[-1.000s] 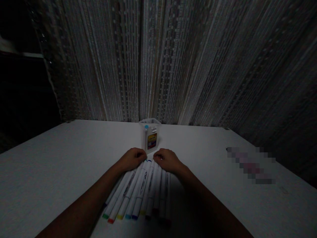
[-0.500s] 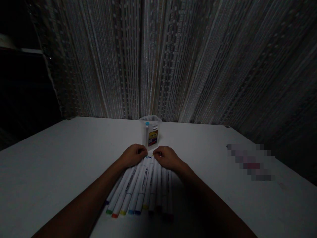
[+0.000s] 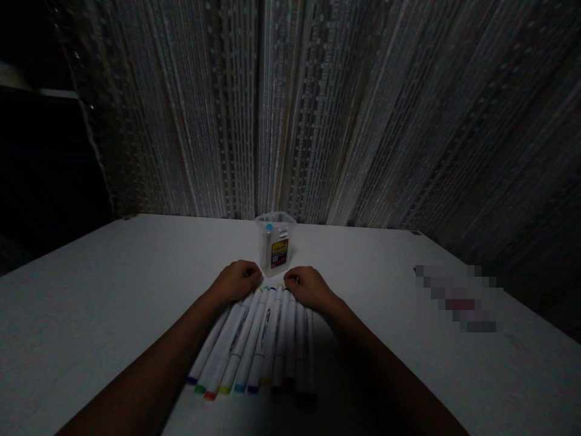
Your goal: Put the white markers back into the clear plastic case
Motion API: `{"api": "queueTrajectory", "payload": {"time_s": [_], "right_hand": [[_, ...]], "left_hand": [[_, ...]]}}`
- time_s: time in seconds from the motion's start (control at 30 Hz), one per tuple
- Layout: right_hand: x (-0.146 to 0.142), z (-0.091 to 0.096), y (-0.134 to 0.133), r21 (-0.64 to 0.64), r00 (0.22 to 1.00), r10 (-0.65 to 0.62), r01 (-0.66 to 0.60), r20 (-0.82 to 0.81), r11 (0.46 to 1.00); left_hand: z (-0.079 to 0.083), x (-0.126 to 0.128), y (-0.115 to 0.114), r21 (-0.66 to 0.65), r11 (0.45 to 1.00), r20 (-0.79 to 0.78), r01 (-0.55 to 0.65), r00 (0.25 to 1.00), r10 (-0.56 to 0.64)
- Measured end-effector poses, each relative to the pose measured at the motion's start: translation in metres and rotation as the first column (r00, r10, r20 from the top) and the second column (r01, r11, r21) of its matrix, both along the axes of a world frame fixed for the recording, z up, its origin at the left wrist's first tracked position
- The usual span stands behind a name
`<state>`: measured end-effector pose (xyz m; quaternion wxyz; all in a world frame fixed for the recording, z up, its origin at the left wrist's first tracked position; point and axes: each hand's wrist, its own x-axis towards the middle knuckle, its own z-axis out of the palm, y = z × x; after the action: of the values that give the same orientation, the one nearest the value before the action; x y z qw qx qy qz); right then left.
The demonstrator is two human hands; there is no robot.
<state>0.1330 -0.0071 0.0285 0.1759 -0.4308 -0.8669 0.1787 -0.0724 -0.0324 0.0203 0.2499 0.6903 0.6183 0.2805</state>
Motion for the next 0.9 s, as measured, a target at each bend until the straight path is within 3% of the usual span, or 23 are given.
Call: {"api": "queueTrajectory", "payload": {"time_s": [0.23, 0.4, 0.63, 0.9], "right_hand": [[0.000, 0.008, -0.006, -0.013, 0.997, 0.071, -0.071, 0.025, 0.997], [0.000, 0.007, -0.006, -0.046, 0.995, 0.089, -0.086, 0.052, 0.995], [0.000, 0.006, -0.006, -0.037, 0.996, 0.087, -0.085, 0.035, 0.996], [-0.003, 0.006, -0.007, 0.013, 0.988, 0.155, -0.155, 0.005, 0.988]], "left_hand": [[-0.001, 0.003, -0.001, -0.021, 0.999, 0.032, 0.030, 0.999, -0.030], [-0.003, 0.010, -0.001, 0.011, 0.990, 0.134, 0.141, 0.981, -0.141], [-0.003, 0.013, -0.005, -0.008, 0.963, 0.163, 0.268, 0.951, -0.264], [-0.008, 0.009, -0.001, -0.042, 0.954, 0.173, 0.296, 0.943, -0.285]]}}
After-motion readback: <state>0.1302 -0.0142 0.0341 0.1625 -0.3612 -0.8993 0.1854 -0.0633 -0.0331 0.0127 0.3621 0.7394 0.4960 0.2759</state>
